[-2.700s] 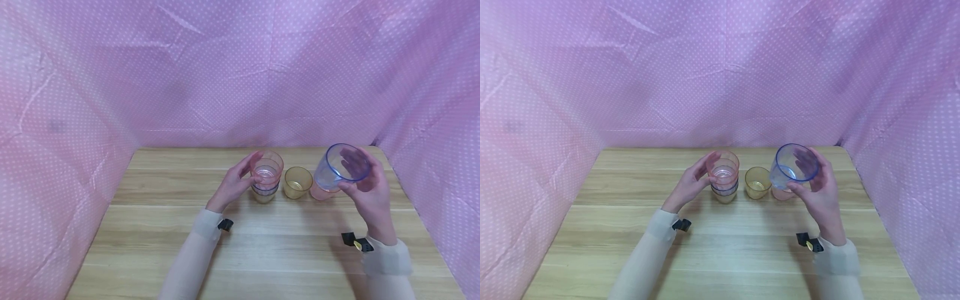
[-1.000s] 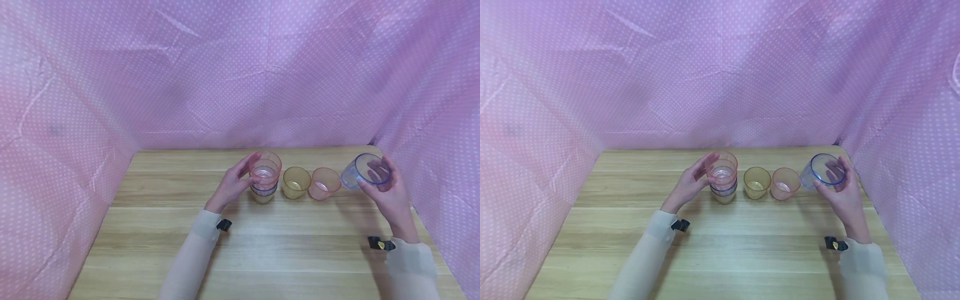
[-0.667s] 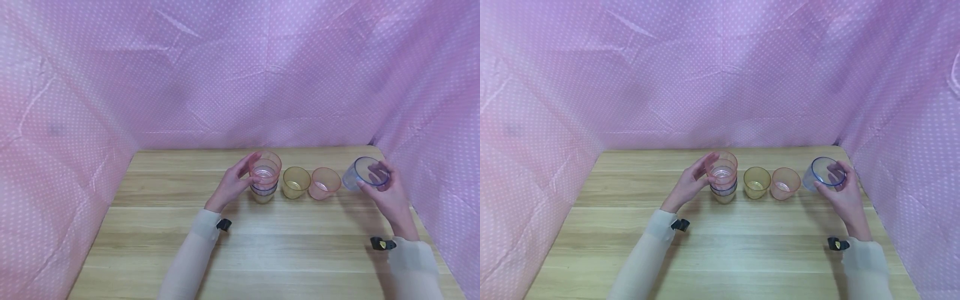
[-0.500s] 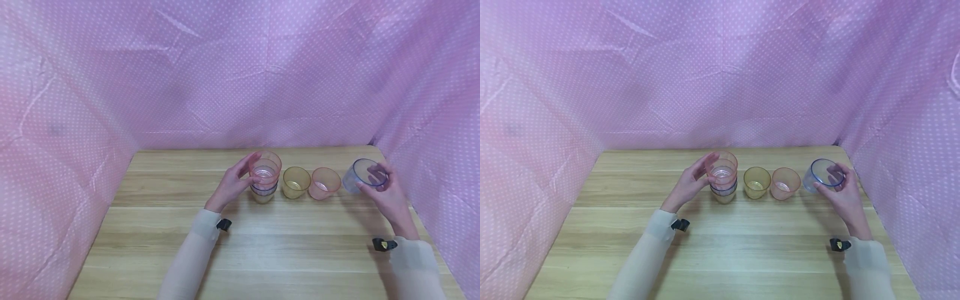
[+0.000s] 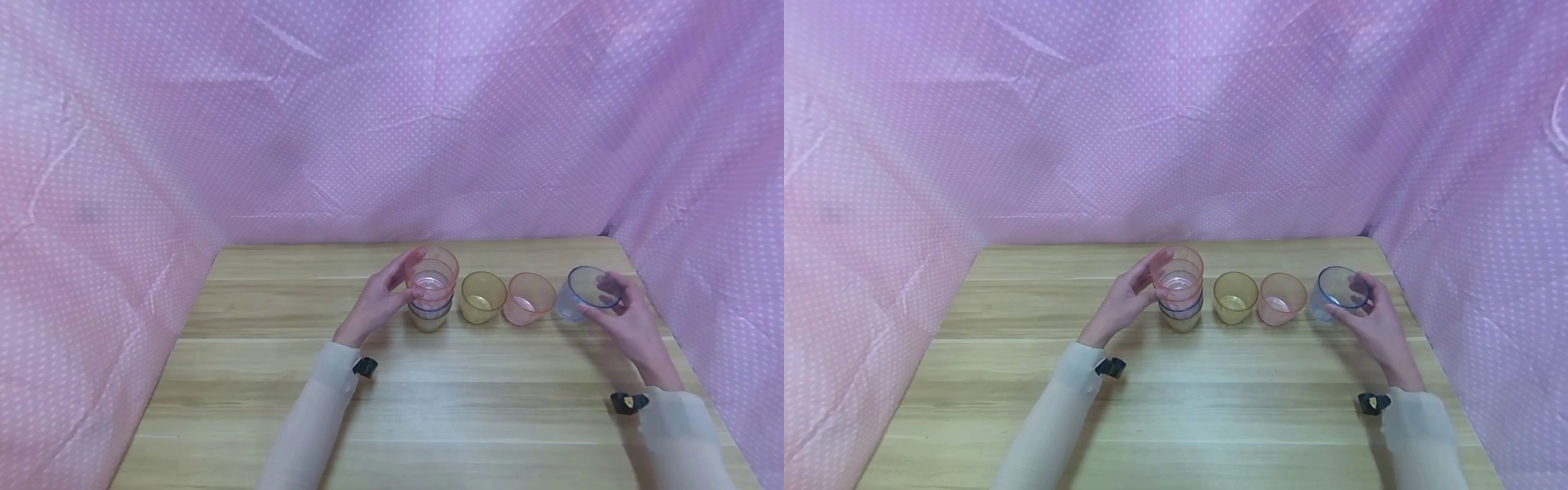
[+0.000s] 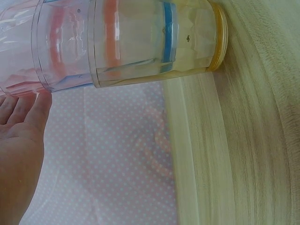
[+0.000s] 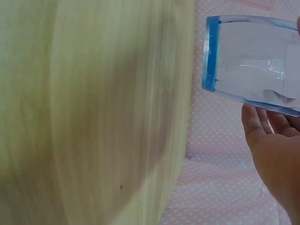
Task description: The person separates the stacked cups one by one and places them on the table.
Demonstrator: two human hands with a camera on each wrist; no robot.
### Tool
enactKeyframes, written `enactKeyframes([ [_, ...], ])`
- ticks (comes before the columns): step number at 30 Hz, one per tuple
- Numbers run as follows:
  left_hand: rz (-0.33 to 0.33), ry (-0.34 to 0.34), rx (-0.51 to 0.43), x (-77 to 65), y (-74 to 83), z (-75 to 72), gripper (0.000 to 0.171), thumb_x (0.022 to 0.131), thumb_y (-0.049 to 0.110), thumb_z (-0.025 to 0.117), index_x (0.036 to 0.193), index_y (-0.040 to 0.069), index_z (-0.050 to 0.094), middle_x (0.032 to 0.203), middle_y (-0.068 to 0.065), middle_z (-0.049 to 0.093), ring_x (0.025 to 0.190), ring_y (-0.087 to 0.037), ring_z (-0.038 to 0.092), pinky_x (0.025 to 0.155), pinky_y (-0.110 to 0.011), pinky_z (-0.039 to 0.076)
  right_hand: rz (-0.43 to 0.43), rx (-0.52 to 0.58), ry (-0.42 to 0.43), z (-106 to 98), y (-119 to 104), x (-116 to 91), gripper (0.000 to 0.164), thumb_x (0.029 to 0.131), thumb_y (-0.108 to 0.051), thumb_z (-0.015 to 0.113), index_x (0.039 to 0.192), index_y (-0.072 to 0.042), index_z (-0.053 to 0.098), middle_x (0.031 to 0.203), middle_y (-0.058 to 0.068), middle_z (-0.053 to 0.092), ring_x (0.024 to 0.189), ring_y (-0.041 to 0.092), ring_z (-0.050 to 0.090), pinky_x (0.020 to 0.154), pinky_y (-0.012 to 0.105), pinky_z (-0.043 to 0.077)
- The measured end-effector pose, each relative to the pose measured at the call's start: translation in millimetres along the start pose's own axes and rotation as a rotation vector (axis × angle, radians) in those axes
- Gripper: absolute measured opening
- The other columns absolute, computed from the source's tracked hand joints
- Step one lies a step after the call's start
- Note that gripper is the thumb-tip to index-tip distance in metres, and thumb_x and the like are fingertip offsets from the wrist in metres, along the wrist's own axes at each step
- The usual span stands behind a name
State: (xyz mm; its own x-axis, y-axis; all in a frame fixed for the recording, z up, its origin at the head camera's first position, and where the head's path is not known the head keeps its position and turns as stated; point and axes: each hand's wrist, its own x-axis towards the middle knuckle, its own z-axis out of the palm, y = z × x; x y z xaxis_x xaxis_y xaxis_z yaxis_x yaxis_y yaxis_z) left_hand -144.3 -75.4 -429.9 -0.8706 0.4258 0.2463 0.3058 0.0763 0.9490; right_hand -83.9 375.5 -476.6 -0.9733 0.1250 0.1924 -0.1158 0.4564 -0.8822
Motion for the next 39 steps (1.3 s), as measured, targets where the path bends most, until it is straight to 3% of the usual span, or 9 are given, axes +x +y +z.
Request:
enactKeyframes([
  [6, -0.005, 0.003, 0.002, -0.7, -1.1, -0.3, 0.072, 0.093, 0.010, 0.076, 0.158, 0.014, 0.044, 0.156, 0.006, 0.051, 0.144, -0.017, 0.047, 0.119, -0.029, 0.039, 0.028, -0.012, -0.017, 4.0, 3.7, -0.6, 0.078, 0.090, 0.002, 0.077, 0.151, 0.009, 0.029, 0.129, -0.008, 0.048, 0.116, 0.005, 0.048, 0.090, 0.004, 0.047],
  [11, -0.014, 0.002, 0.003, -1.2, -1.9, -0.5, 0.072, 0.094, 0.012, 0.076, 0.158, 0.015, 0.044, 0.156, 0.007, 0.051, 0.144, -0.016, 0.047, 0.120, -0.029, 0.038, 0.043, -0.030, -0.037, 5.4, 4.0, -3.4, 0.080, 0.090, -0.002, 0.079, 0.150, 0.011, 0.028, 0.130, -0.008, 0.048, 0.116, 0.005, 0.049, 0.091, 0.003, 0.046],
  [20, -0.001, -0.005, 0.001, -1.3, -3.6, -0.6, 0.074, 0.093, 0.016, 0.076, 0.158, 0.014, 0.043, 0.157, 0.007, 0.050, 0.144, -0.014, 0.046, 0.120, -0.028, 0.037, 0.038, -0.052, -0.069, 7.5, 8.8, -5.2, 0.085, 0.090, -0.005, 0.080, 0.153, 0.010, 0.025, 0.136, 0.016, 0.048, 0.117, -0.003, 0.050, 0.090, 0.003, 0.047],
  [30, 0.006, -0.004, 0.003, -2.2, -4.4, -1.5, 0.072, 0.094, 0.015, 0.076, 0.158, 0.013, 0.043, 0.157, 0.005, 0.050, 0.145, -0.018, 0.046, 0.120, -0.030, 0.038, 0.036, -0.067, -0.077, 9.2, 7.5, -4.9, 0.086, 0.089, -0.007, 0.081, 0.153, 0.011, 0.026, 0.137, 0.026, 0.047, 0.114, -0.007, 0.051, 0.088, 0.002, 0.046],
  [33, 0.007, -0.001, -0.003, -1.9, -5.3, -0.9, 0.073, 0.094, 0.022, 0.076, 0.158, 0.013, 0.043, 0.157, 0.004, 0.050, 0.145, -0.018, 0.046, 0.120, -0.030, 0.038, 0.048, -0.083, -0.091, 8.3, 7.4, -5.2, 0.091, 0.091, -0.009, 0.081, 0.157, 0.010, 0.021, 0.144, 0.031, 0.043, 0.123, -0.001, 0.050, 0.090, 0.000, 0.044],
  [39, 0.032, 0.007, -0.046, -0.4, -7.2, 2.0, 0.080, 0.089, 0.042, 0.073, 0.158, 0.012, 0.043, 0.158, 0.000, 0.049, 0.145, -0.022, 0.046, 0.120, -0.033, 0.039, 0.074, -0.114, -0.115, 5.2, 8.3, -5.5, 0.100, 0.093, -0.013, 0.080, 0.162, 0.005, 0.010, 0.158, 0.035, 0.033, 0.139, 0.028, 0.044, 0.094, -0.003, 0.037],
])
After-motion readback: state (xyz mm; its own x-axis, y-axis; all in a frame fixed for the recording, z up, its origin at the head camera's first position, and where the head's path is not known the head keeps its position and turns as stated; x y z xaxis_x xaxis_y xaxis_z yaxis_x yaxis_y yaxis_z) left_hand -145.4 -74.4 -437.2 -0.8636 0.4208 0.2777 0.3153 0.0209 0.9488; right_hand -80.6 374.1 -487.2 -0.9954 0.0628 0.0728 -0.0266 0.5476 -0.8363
